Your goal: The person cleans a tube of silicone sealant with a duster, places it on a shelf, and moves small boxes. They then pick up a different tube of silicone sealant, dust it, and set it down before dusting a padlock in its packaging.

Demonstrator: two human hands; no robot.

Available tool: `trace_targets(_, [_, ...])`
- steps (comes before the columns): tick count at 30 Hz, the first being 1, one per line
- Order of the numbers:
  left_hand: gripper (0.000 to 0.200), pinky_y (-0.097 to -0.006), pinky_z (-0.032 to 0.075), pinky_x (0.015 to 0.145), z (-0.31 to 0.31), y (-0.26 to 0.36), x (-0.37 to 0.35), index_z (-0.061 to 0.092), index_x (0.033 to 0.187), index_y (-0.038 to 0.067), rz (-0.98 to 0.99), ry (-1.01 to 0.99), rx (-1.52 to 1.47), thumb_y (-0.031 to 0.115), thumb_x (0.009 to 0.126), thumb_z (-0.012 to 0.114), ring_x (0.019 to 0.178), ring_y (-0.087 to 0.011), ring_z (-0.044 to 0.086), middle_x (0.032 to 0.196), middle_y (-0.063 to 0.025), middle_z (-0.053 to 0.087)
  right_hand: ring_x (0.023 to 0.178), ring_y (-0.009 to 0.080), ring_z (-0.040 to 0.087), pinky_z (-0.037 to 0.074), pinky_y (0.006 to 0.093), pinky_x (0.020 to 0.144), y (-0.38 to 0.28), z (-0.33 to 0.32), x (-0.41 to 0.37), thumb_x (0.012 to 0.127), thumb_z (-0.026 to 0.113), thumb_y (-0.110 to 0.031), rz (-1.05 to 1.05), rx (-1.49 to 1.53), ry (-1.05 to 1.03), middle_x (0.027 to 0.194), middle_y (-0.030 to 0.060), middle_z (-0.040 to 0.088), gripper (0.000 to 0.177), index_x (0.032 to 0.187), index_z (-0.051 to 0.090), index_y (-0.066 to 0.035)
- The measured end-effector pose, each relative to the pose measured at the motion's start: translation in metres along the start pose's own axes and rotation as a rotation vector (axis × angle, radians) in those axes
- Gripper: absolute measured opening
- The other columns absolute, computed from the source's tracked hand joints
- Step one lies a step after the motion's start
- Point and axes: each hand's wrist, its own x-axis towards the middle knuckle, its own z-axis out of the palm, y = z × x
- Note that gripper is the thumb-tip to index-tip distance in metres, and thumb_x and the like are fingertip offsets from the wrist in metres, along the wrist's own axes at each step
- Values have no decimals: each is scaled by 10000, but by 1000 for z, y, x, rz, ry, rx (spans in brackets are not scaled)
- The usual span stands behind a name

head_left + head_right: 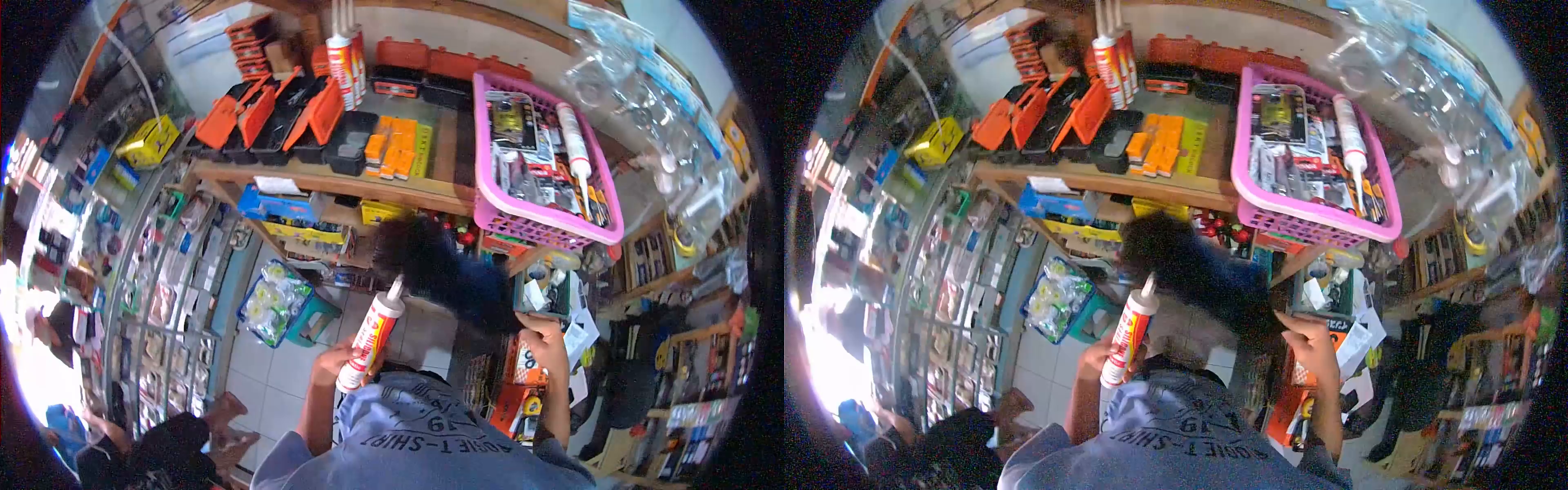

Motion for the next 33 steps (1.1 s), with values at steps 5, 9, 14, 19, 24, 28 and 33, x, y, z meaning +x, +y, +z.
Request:
trace_targets(5, [658, -331, 492, 463, -10, 1, -14, 400, 1249, -36, 61, -33, -45, 360, 793, 661, 650, -248, 584, 806, -185, 550, 594, 170, 522, 411, 304, 580, -21, -8, 27, 691, 602, 79, -112, -98, -275, 689, 122, 572, 431, 1106, 656, -25])
trace_targets(9, [649, -324, 492, 449, -9, -4, -19, 421, 1224, -48, 103, -26, -79, 366, 790, 668, 626, -239, 581, 804, -188, 558, 521, 195, 478, 358, 312, 502, -34, -14, 43, 641, 573, 94, -82, -165, -144, 622, 121, 485, 405, 1028, 670, 25])
trace_targets(14, [620, -298, 471, 422, 22, 9, -26, 440, 1189, -39, 172, 85, -32, 395, 790, 635, 534, -204, 561, 746, -149, 558, 528, 184, 474, 357, 311, 509, -42, -23, 52, 664, 583, 96, -166, -221, -318, 621, 123, 480, 412, 1058, 664, 4])
trace_targets(19, [655, -338, 493, 419, 10, 8, -25, 409, 1223, -43, 112, 52, -90, 375, 783, 655, 500, -243, 573, 745, -173, 564, 507, 182, 423, 339, 315, 497, -48, -30, 54, 652, 600, 101, -235, -257, -452, 595, 115, 412, 434, 1070, 663, 7])
trace_targets(24, [631, -299, 474, 420, 7, 7, -19, 428, 1195, -40, 106, -35, -62, 414, 809, 637, 512, -208, 571, 730, -154, 559, 518, 193, 453, 366, 308, 518, -48, -30, 42, 668, 590, 101, -172, -180, -293, 622, 127, 474, 413, 1060, 666, -6])
trace_targets(28, [612, -299, 479, 422, 11, 12, -18, 434, 1193, -38, 79, -47, -81, 388, 810, 648, 514, -203, 571, 729, -149, 556, 530, 194, 465, 367, 302, 522, -46, -32, 33, 673, 590, 102, -128, -187, -328, 628, 126, 493, 389, 1043, 666, 12])
trace_targets(33, [600, -289, 484, 436, 17, 9, -18, 430, 1208, -38, 54, 70, -124, 363, 816, 644, 539, -198, 575, 756, -147, 560, 530, 176, 462, 364, 303, 518, -41, -32, 24, 664, 583, 105, -100, -204, -394, 616, 111, 473, 395, 1039, 668, 15])
